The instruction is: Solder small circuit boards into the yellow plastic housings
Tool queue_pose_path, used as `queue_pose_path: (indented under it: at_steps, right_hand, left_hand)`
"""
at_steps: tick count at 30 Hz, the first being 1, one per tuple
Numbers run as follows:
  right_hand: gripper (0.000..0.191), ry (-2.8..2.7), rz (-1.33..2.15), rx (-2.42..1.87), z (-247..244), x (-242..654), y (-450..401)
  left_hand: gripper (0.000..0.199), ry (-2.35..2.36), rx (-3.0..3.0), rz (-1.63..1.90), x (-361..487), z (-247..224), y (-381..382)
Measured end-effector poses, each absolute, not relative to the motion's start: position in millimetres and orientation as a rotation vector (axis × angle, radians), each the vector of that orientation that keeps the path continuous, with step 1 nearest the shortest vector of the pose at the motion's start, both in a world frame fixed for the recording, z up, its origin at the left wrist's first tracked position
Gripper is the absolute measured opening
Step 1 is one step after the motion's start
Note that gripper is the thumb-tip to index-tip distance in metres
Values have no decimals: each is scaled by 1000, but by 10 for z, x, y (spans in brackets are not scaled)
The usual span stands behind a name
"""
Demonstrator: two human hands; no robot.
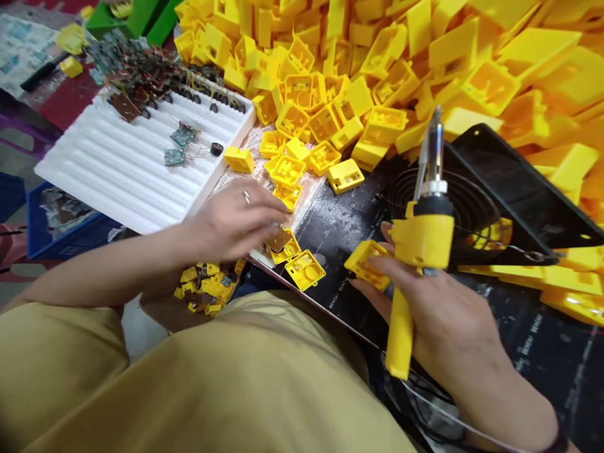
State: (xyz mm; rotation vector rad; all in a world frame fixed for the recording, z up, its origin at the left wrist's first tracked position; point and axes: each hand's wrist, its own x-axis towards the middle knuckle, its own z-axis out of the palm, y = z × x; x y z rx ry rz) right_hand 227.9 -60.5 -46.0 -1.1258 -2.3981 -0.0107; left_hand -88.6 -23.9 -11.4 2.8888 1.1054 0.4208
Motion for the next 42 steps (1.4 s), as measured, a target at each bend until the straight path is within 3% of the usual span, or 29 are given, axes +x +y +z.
queue_pose_path:
  at_steps: [2, 5, 10, 13, 18, 20, 22, 29, 36, 42]
  right_hand:
    - [42, -2396, -58, -1034, -446, 2136, -482]
    - [40, -2405, -56, -962, -495, 1903, -302]
    - [31, -2464, 54, -885, -603, 1730, -224]
    - [31, -2415, 94, -933, -605, 1742, -278]
    - [35, -2328, 122, -984, -574, 1708, -348]
    - [35, -2318, 130, -1009, -568, 1694, -377]
    - [33, -2335, 130, -1021, -570, 1699, -416]
    - [33, -2317, 157, -1026, -620, 1771, -485]
    - [33, -2309, 192, -1035, -638, 1782, -454]
    - [38, -2300, 237, -1038, -676, 1807, -451]
  left_hand:
    - [31, 1327, 2827, 147, -1121, -20, -28]
    - [27, 1303, 2778, -233, -1345, -71, 188]
    - [21, 1424, 2727, -352, -1402, -231, 172]
    - [10, 1437, 2488, -176, -1409, -78, 170]
    - [7, 1231, 2012, 603, -1250, 284, 271]
    - [8, 1204, 1996, 884, -1167, 288, 245]
    - [7, 1187, 2157, 947, -1129, 175, 159]
    - [15, 847, 2796, 435, -1256, -243, -126]
    - [33, 1162, 2805, 264, -1222, 1, 140]
    - [29, 884, 2892, -172, -1036, 118, 225]
